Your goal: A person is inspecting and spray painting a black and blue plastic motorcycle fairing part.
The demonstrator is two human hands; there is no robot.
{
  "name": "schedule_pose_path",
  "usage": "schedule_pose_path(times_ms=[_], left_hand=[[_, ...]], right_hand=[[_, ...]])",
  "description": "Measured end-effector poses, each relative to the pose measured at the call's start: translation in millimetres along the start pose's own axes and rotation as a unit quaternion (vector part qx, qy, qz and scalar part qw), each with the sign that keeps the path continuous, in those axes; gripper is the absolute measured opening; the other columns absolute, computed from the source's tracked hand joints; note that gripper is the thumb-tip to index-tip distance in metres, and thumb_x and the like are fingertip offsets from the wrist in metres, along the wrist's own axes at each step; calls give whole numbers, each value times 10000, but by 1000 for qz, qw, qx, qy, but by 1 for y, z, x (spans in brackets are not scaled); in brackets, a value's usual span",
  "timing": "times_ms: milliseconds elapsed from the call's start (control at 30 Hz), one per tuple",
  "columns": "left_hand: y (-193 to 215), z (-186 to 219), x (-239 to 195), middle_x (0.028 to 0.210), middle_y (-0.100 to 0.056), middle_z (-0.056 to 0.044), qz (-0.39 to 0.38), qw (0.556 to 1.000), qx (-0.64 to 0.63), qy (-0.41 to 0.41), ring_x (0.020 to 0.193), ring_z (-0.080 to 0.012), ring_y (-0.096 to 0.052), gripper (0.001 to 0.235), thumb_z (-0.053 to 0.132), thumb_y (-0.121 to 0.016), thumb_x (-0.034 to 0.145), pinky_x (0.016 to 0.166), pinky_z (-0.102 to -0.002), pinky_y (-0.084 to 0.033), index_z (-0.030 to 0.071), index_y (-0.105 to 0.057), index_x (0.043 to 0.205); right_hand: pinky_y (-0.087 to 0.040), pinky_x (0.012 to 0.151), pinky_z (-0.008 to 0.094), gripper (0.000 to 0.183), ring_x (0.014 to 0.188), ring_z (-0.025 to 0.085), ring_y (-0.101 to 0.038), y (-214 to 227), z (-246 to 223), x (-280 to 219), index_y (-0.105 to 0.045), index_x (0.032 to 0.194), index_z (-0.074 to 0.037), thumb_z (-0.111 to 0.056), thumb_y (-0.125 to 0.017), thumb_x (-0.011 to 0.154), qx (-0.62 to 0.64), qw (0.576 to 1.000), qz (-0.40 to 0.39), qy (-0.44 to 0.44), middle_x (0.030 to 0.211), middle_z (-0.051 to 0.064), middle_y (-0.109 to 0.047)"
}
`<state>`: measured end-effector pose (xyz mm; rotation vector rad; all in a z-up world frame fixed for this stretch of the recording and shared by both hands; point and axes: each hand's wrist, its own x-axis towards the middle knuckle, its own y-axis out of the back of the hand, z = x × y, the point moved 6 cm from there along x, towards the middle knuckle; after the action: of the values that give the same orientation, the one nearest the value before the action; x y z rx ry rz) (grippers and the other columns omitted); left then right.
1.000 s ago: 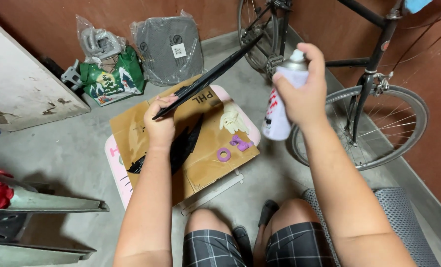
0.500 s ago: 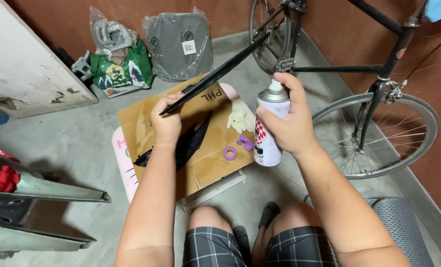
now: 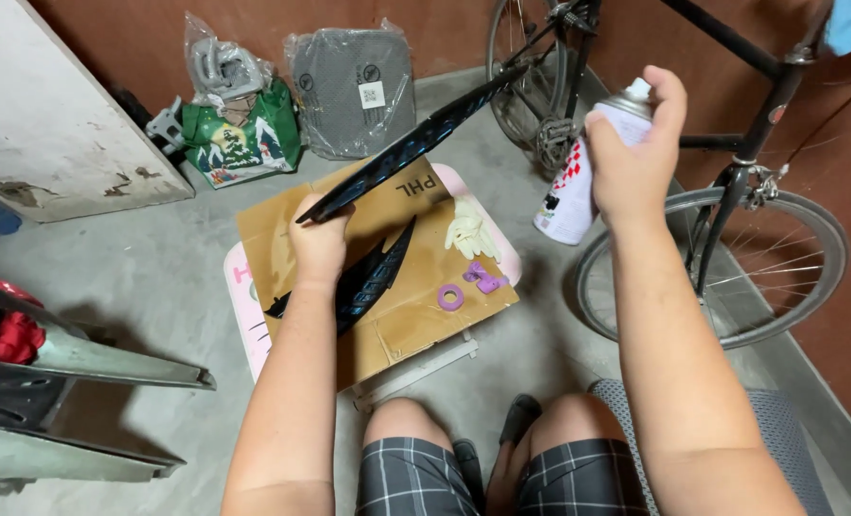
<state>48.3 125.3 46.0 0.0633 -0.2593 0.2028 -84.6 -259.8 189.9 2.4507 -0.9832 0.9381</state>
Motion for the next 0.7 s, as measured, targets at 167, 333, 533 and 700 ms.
schedule_pose_path(times_ms=[167,333,533,700], left_hand=[[-2,-15,-6,1068,-771,-71,5,990,-100,101,1002,-200,-727,317,16,-811,765,995,-331,-579,54,-748,1073],[-9,-31,-7,1065,-765,-86,-21,982,-138,126,983,-220,-725,308,-25,-783,772,962,-365,-596,63,-738,1064],[-11,-44,-3,1126,-756,-103,-28,976,-182,114,1032,-235,-725,395,-61,-775,771,1004,-379,-595,65,-711,1140],[-18,-40,-6,1105,-762,-98,-27,977,-179,114,1002,-221,-739,359,-53,-770,786,984,-367,-607,49,-715,1126]], right_hand=[[-476,842,299,523,905,158,-558,5,-11,-3,-442,1344,-172,-87,-704,900,-23,1000,-10,-5,1245,77,-512],[-466,799,294,524,859,145,-553,2,-26,-9,-473,1341,-199,-151,-728,886,-56,998,-28,-5,1201,47,-564],[-476,806,288,513,863,139,-564,-5,-25,-6,-484,1321,-202,-165,-725,870,-57,997,-43,-28,1183,15,-584],[-471,703,297,532,800,155,-574,-40,-33,-20,-509,1249,-191,-87,-735,779,-19,996,-92,9,1106,37,-579]])
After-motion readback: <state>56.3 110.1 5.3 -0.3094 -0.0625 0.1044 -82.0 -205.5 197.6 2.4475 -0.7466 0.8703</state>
